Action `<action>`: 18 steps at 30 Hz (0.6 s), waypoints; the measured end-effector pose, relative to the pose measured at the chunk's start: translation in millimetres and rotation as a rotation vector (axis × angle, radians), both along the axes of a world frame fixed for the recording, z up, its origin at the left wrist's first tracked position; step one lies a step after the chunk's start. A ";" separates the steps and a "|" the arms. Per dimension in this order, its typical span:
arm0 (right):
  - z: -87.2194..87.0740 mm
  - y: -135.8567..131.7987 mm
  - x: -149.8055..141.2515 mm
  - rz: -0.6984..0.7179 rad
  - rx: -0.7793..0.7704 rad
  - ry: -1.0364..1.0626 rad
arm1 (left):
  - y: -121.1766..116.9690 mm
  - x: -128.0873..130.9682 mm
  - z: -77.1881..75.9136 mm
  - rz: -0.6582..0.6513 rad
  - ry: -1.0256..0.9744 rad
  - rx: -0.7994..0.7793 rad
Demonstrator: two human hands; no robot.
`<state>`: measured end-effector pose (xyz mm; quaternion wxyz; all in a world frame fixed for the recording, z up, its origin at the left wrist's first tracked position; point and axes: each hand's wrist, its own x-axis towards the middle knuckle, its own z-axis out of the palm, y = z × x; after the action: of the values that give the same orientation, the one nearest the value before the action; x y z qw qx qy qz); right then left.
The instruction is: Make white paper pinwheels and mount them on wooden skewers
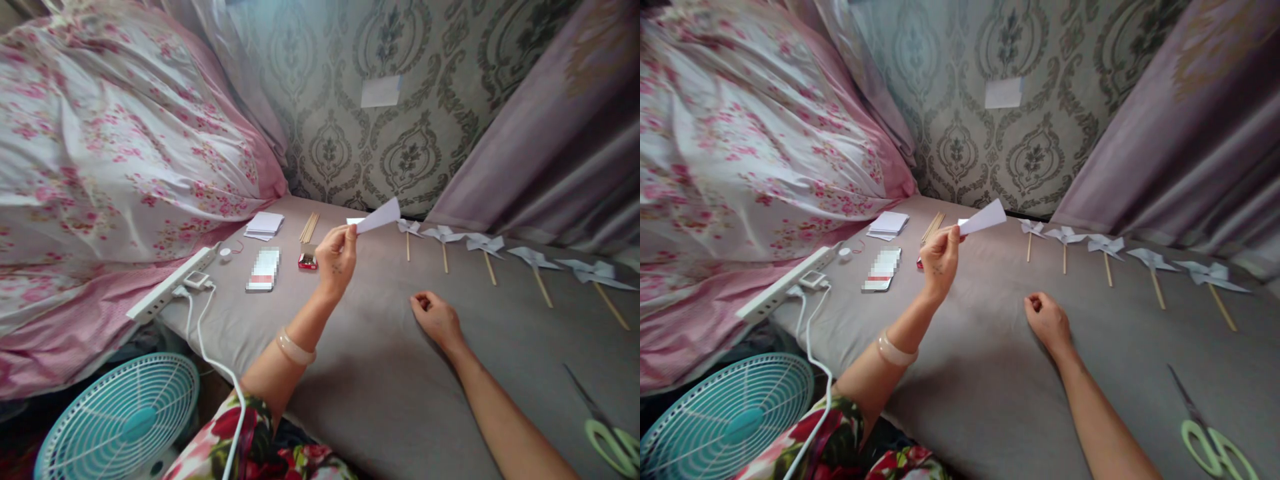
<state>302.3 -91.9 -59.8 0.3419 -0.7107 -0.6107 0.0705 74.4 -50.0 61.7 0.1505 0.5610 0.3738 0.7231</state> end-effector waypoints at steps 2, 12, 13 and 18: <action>0.6 2.0 2.8 -0.027 -0.011 0.107 | -9.4 14.6 -6.7 -0.047 0.044 -0.010; 2.1 6.4 28.7 -0.045 -0.021 0.592 | -39.9 60.5 -46.2 -0.221 0.225 -0.257; 1.1 6.8 32.7 -0.070 -0.032 0.597 | -40.8 63.3 -50.5 -0.223 0.252 -0.283; -1.2 3.0 50.6 -0.193 0.018 0.449 | -41.3 70.4 -74.8 -0.270 0.420 -0.342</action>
<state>352.9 -89.0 -61.0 0.4807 -0.7293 -0.4491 0.1882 144.8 -91.2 -13.0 0.2572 0.7095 0.4351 0.4910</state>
